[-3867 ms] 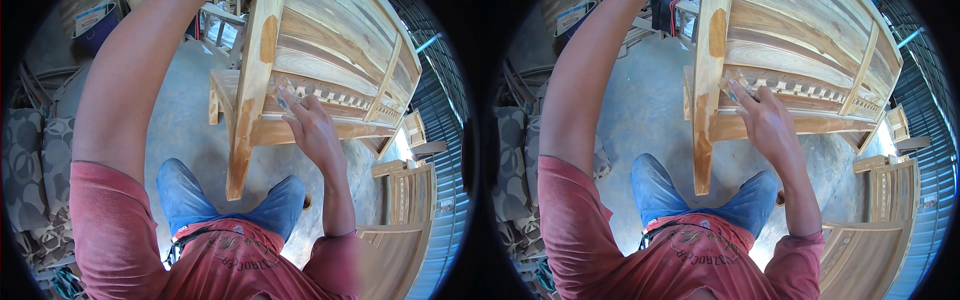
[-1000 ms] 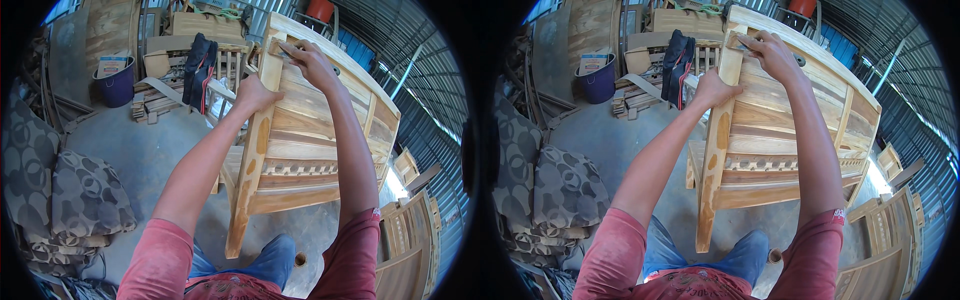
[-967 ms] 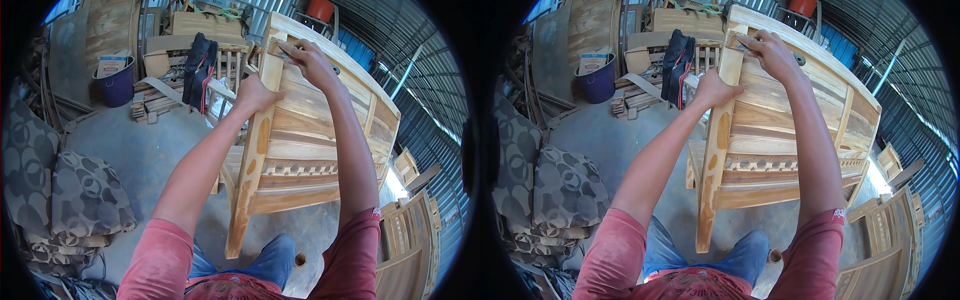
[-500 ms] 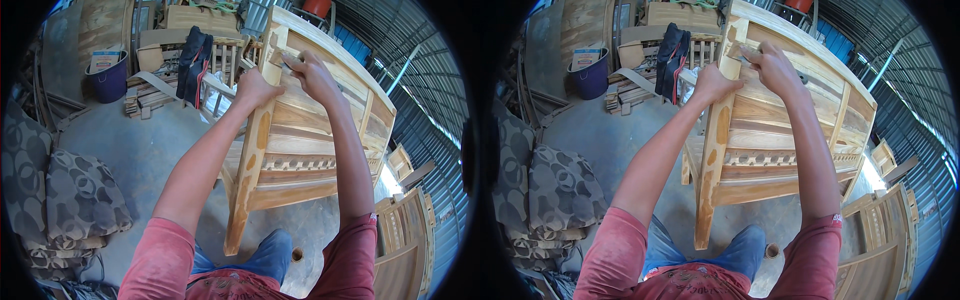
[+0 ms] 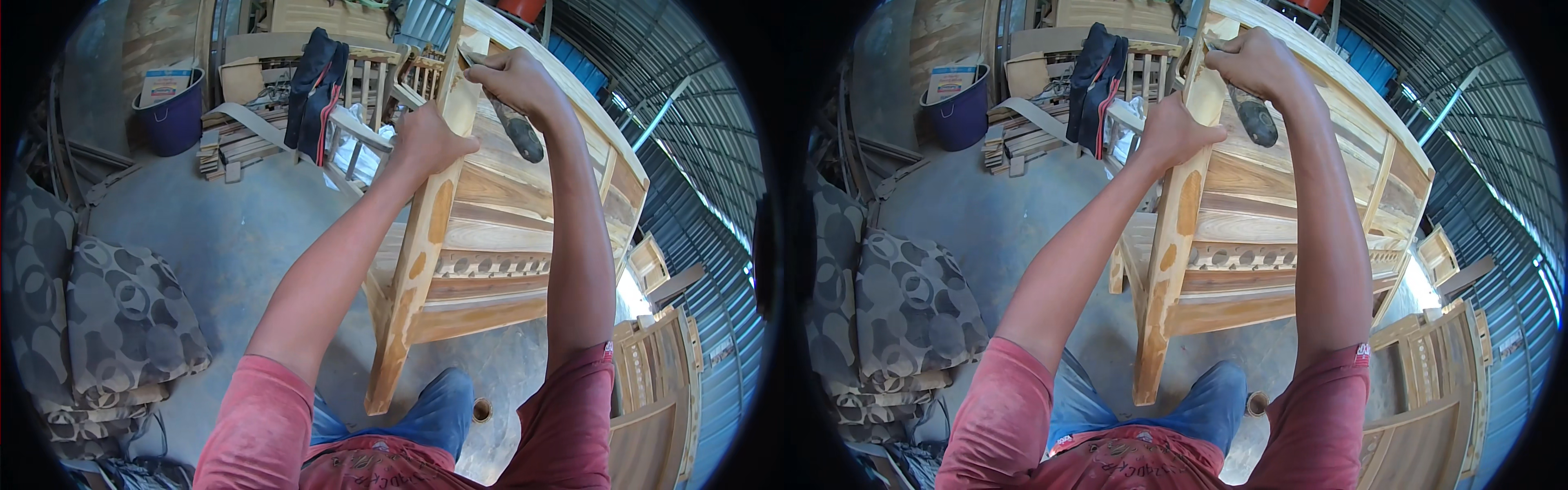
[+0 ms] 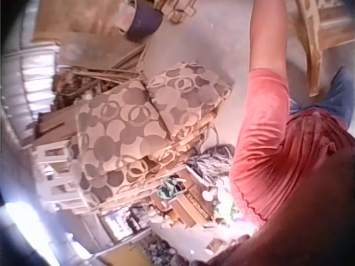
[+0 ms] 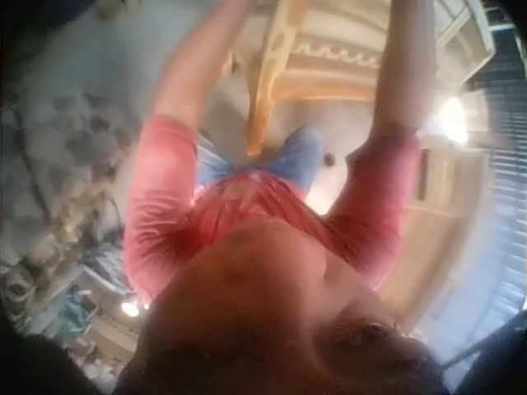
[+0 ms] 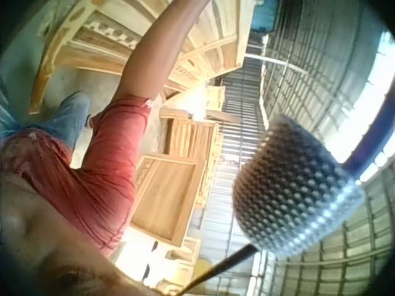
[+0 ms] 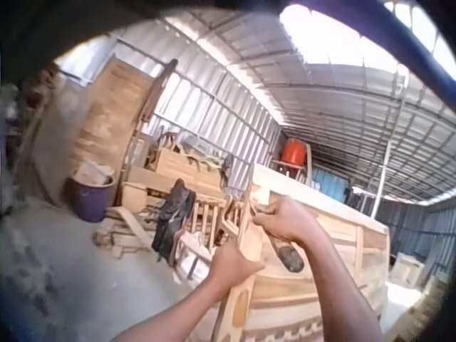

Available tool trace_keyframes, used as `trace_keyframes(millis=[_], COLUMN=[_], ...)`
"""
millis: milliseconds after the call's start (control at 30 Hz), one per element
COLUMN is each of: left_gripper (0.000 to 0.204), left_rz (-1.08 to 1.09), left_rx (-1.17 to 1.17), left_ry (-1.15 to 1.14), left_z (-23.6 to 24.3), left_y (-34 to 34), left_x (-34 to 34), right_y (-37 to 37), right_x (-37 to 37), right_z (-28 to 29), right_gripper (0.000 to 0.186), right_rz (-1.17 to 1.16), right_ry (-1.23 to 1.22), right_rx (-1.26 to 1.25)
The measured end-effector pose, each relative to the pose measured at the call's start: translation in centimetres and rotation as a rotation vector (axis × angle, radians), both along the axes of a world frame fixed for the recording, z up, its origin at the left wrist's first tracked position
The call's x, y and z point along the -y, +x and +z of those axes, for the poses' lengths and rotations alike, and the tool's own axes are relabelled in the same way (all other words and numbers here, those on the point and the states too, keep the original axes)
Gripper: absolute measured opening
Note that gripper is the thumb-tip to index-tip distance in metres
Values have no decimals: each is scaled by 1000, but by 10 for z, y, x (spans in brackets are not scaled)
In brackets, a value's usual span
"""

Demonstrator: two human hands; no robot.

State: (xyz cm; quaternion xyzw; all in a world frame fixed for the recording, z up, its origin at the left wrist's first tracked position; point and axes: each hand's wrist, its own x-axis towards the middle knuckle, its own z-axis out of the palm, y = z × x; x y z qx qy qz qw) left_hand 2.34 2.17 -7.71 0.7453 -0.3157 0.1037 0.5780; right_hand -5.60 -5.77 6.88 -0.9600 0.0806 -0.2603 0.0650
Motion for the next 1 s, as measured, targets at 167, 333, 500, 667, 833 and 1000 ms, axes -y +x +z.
trace_keyframes(millis=[167,333,500,667,833,1000], left_gripper=[58,59,59,61,63,63], left_rz=[-100,-69,-97,-62,-47,-78], left_rx=[-30,-81,-93,-85,-109,-116], left_ry=[-100,-32,13,-22,109,74], left_z=[-3,2,5,11,22,25], left_y=[0,0,-4,-14,-19,-23], left_x=[-2,-4,-14,-16,-23,-27], right_y=[-21,-42,-50,-28,-4,-18], right_x=[-13,-33,-21,-3,8,3], right_z=[-29,-47,-26,8,30,16], right_gripper=[38,36,37,34,32,35], right_rz=[10,-73,28,47,4,60], right_ry=[27,7,80,153,67,79], right_rx=[-23,-121,-62,164,55,28])
